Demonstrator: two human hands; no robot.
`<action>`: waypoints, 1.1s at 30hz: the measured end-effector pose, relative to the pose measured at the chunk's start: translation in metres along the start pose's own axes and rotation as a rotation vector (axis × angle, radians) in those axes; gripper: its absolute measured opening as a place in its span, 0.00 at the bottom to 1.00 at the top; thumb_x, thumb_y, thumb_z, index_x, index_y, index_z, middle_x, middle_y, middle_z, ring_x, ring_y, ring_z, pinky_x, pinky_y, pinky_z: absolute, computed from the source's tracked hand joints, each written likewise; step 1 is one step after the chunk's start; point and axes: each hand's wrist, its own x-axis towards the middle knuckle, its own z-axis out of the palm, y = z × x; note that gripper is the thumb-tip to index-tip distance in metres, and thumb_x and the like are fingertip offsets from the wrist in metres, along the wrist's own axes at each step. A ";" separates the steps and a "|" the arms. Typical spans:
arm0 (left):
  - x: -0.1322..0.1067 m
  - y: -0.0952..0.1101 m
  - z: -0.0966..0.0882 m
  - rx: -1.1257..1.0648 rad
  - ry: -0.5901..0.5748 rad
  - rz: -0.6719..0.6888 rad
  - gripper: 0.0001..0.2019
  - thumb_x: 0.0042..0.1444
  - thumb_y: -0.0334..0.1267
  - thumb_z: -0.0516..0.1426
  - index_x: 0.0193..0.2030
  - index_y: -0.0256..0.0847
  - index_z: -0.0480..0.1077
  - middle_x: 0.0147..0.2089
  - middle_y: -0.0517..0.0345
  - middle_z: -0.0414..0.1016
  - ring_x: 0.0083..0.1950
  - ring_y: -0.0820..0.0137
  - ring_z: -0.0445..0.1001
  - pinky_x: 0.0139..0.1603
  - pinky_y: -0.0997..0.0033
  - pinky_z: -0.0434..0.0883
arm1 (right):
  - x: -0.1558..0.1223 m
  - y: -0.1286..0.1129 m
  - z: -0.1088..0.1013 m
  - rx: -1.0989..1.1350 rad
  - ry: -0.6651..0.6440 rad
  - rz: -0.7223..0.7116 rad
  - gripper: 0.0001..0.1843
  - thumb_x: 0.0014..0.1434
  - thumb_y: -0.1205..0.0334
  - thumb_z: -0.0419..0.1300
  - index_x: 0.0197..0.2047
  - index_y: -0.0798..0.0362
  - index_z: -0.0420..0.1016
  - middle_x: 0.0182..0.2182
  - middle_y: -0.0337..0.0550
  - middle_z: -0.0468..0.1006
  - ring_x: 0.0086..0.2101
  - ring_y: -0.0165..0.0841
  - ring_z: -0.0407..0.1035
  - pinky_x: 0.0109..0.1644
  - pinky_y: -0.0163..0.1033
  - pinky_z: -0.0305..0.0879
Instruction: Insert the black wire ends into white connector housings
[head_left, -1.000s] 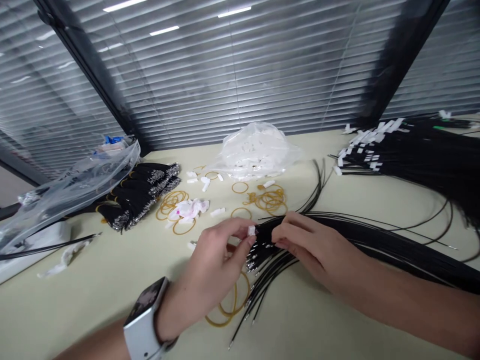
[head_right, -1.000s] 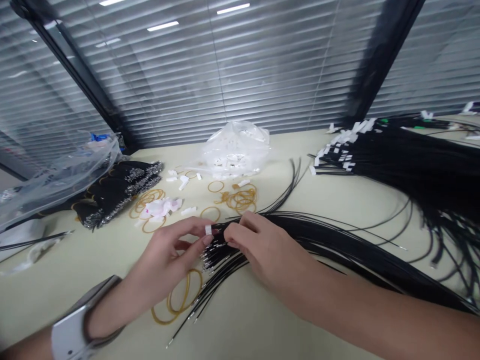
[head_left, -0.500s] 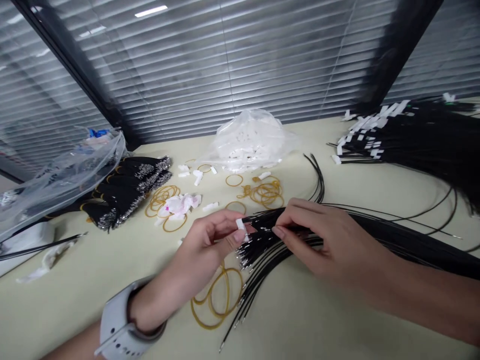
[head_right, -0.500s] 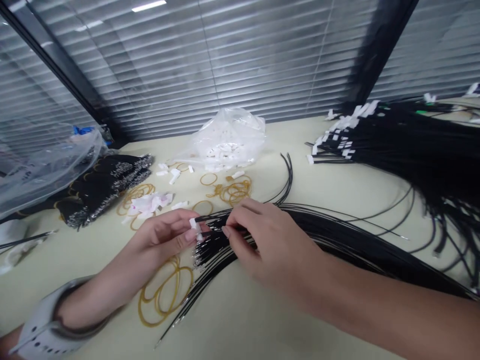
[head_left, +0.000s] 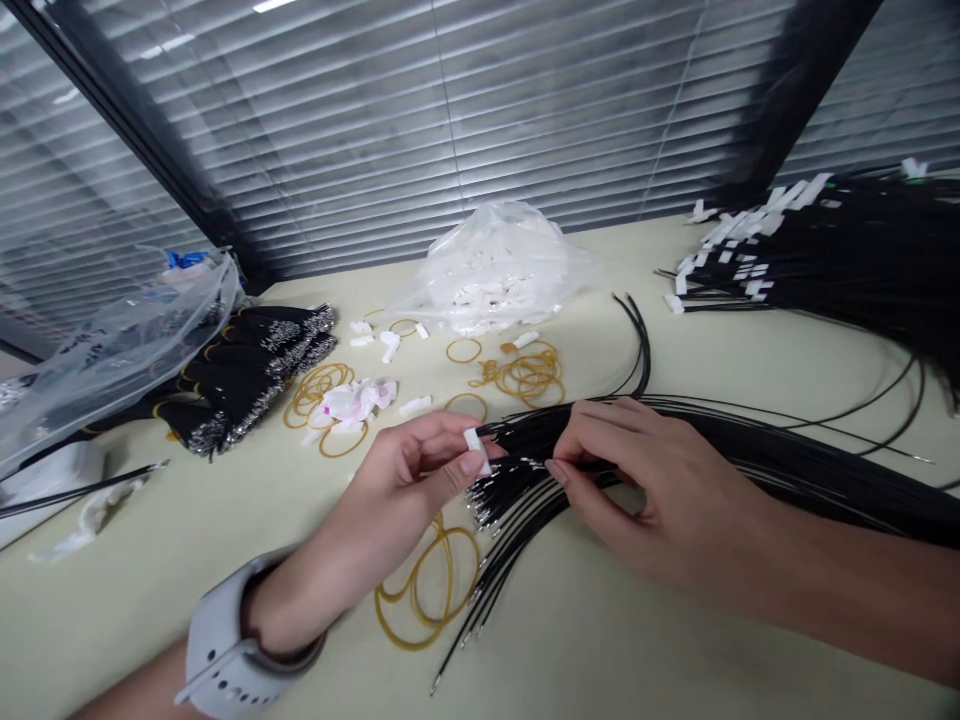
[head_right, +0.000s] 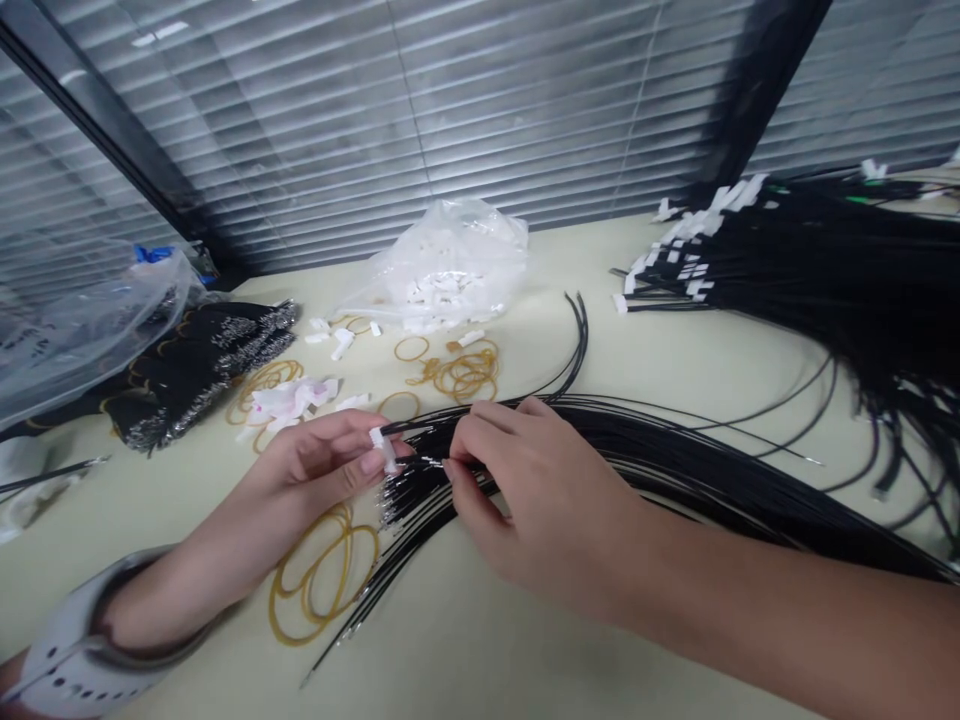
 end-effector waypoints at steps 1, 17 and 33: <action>0.000 0.000 0.000 0.009 0.001 -0.003 0.11 0.45 0.37 0.58 0.37 0.39 0.66 0.32 0.60 0.75 0.31 0.88 0.71 0.31 0.95 0.68 | 0.000 0.000 0.000 -0.003 -0.004 0.002 0.06 0.53 0.70 0.48 0.26 0.58 0.63 0.24 0.36 0.65 0.26 0.22 0.57 0.34 0.31 0.49; -0.005 0.003 0.007 0.088 0.006 0.003 0.10 0.43 0.39 0.58 0.34 0.39 0.67 0.28 0.63 0.73 0.29 0.89 0.68 0.28 0.95 0.63 | -0.001 0.001 0.002 0.007 -0.082 0.013 0.07 0.55 0.70 0.47 0.28 0.57 0.63 0.25 0.36 0.64 0.26 0.23 0.55 0.34 0.33 0.46; -0.007 -0.005 0.015 0.067 -0.003 -0.025 0.14 0.43 0.43 0.58 0.36 0.39 0.65 0.29 0.61 0.71 0.30 0.86 0.68 0.29 0.91 0.65 | -0.005 0.008 0.016 -0.065 -0.058 -0.227 0.08 0.55 0.74 0.46 0.28 0.59 0.62 0.26 0.39 0.62 0.26 0.25 0.51 0.34 0.34 0.45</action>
